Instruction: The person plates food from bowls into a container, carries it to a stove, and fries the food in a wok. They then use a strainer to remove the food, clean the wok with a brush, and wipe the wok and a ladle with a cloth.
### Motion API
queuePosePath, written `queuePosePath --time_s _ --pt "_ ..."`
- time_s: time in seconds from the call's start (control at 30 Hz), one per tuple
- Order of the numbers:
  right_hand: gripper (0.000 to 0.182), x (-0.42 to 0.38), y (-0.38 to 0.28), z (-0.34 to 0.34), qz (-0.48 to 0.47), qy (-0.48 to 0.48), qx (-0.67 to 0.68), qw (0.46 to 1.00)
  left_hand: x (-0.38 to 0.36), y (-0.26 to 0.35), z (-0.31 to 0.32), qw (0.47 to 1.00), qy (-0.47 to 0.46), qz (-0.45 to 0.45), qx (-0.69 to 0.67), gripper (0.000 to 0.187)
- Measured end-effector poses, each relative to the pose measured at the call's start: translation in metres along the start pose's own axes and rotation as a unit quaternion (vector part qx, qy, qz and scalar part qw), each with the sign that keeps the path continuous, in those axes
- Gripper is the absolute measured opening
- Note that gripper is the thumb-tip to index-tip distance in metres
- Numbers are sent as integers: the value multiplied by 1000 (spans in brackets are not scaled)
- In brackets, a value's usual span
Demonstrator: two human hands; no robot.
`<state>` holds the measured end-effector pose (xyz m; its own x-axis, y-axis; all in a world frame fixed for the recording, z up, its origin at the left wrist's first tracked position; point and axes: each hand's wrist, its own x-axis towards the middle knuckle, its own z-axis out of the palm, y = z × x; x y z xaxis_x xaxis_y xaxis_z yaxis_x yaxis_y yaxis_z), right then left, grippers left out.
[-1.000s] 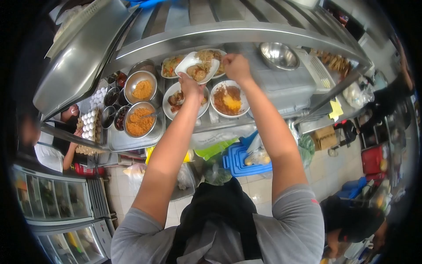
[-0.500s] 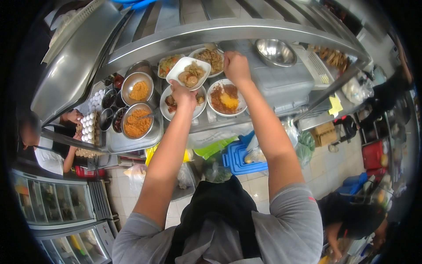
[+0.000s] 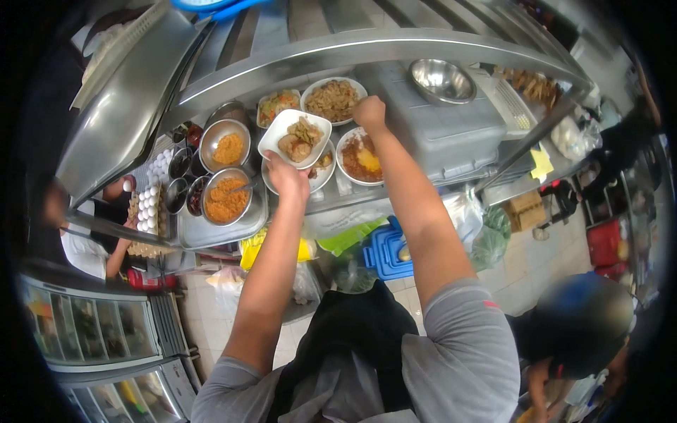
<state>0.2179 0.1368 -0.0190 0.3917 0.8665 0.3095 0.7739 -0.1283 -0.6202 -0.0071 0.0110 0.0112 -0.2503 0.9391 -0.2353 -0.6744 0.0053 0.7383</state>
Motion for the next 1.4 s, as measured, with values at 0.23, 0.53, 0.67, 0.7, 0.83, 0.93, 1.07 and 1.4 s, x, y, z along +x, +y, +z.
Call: queuePosePath --time_s 0.23,0.53,0.67,0.7,0.83,0.93,1.07,1.4 --pt "25 -2 11 -14 158 -14 204 966 11 -9 -1 1000 -5 10 18 63" --pt "21 -8 1 -41 65 51 161 984 30 -21 12 999 -13 -35 31 75" --pt "20 -18 -8 -64 25 62 163 984 35 -27 18 999 -17 -30 26 76" --pt "20 -22 -14 -73 23 39 182 982 38 -28 20 999 -21 -35 34 75" --pt "17 -51 -40 -108 -40 -34 174 983 51 -31 23 994 -35 -68 73 73" --pt "14 -81 -57 -117 -95 -21 105 990 48 -33 25 994 -65 -64 62 74" --pt "20 -95 -38 -103 -251 47 25 967 40 -37 28 995 -65 -76 20 74" --pt "16 -130 -13 -155 -239 142 108 955 -5 -2 27 995 -50 -83 9 56"
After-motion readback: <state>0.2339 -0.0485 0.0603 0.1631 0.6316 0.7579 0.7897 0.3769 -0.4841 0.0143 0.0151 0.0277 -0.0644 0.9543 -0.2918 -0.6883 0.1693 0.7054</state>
